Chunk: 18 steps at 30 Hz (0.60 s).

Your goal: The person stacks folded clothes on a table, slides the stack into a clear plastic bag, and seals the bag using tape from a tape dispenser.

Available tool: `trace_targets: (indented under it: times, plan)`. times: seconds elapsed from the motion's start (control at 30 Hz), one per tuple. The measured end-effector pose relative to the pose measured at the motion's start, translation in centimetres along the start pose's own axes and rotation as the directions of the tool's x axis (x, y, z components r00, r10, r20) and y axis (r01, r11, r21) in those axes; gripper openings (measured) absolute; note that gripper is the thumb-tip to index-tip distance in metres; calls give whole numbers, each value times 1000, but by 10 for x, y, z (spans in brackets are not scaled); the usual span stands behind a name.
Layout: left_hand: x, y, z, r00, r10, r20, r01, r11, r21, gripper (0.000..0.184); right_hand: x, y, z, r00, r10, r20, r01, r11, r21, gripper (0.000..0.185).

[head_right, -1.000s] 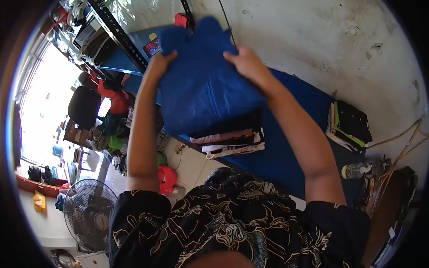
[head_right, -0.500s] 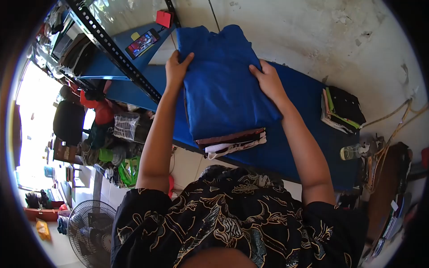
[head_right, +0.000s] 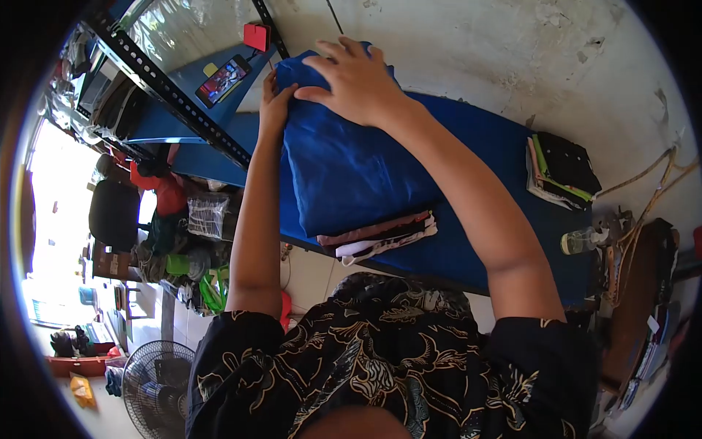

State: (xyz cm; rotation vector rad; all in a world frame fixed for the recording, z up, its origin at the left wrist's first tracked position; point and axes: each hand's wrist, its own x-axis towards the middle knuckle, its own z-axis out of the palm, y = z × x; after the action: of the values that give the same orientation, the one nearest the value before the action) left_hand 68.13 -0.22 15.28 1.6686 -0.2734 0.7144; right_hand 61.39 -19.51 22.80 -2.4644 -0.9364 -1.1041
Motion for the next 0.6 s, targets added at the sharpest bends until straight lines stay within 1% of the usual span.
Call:
trace_targets:
  times: [0.03, 0.07, 0.1, 0.13, 0.17, 0.23, 0.27, 0.3, 0.33, 0.37, 0.4, 0.43, 0.47, 0.5, 0.53, 0.57, 0.6]
  plan:
    - [4, 6, 0, 984, -169, 52, 166, 985, 53, 58, 6, -2, 13, 964, 144, 222, -133, 989, -64, 64]
    - [6, 11, 0, 938, -335, 94, 324, 939, 113, 58, 9, 0, 26, 859, 289, 423, -246, 957, -156, 73]
    - [4, 8, 0, 936, -335, 104, 324, 939, 111, 58, 5, 7, 47, 732, 334, 593, -342, 934, -104, 79]
    - [1, 4, 0, 909, -398, 123, 371, 907, 199, 56, 1, 14, 62, 576, 350, 739, -446, 892, -74, 85]
    - [0, -3, 1, 877, -456, 148, 404, 870, 283, 53, 1, 14, 56, 540, 343, 769, -467, 882, -65, 87]
    - [2, -50, -13, 920, -296, 257, 222, 934, 278, 49, -3, 10, 20, 671, 314, 672, -473, 879, 63, 85]
    - [4, -50, -14, 905, -291, 311, 219, 944, 247, 49, -14, 11, -1, 795, 312, 521, -443, 884, 147, 71]
    - [4, -46, -16, 906, -312, 285, 253, 941, 223, 51, -33, 22, -16, 774, 364, 518, -477, 873, 98, 71]
    - [4, -39, -18, 907, -338, 252, 291, 935, 205, 52, -55, 35, -34, 904, 351, 243, -405, 885, 229, 64]
    - [3, -30, -21, 908, -363, 209, 327, 926, 190, 54, -77, 48, -55, 947, 314, -64, -277, 904, 327, 59]
    - [1, -20, -24, 909, -386, 156, 359, 916, 177, 55, -111, 64, -70, 897, 390, -208, -365, 919, 147, 57]
    - [-1, -12, -27, 907, -409, 97, 390, 905, 168, 57, -154, 82, -84, 832, 423, -360, -459, 888, -17, 54]
    - [-4, -8, -31, 901, -432, 32, 422, 892, 163, 58, -197, 97, -102, 705, 568, -425, -665, 738, -116, 53]
    - [-6, -7, -38, 903, -429, 38, 418, 894, 163, 58, -221, 104, -136, 701, 524, -484, -652, 746, -136, 55]
    - [-7, -6, -46, 913, -406, 34, 395, 903, 171, 56, -276, 130, -154, 615, 527, -587, -745, 631, -215, 60]
    - [-9, -3, -53, 923, -383, 29, 372, 910, 183, 53, -322, 140, -180, 509, 611, -606, -860, 383, -337, 69]
    - [-14, 1, -60, 933, -359, 22, 349, 917, 196, 51, -370, 158, -202, 581, 468, -666, -795, 152, -587, 76]
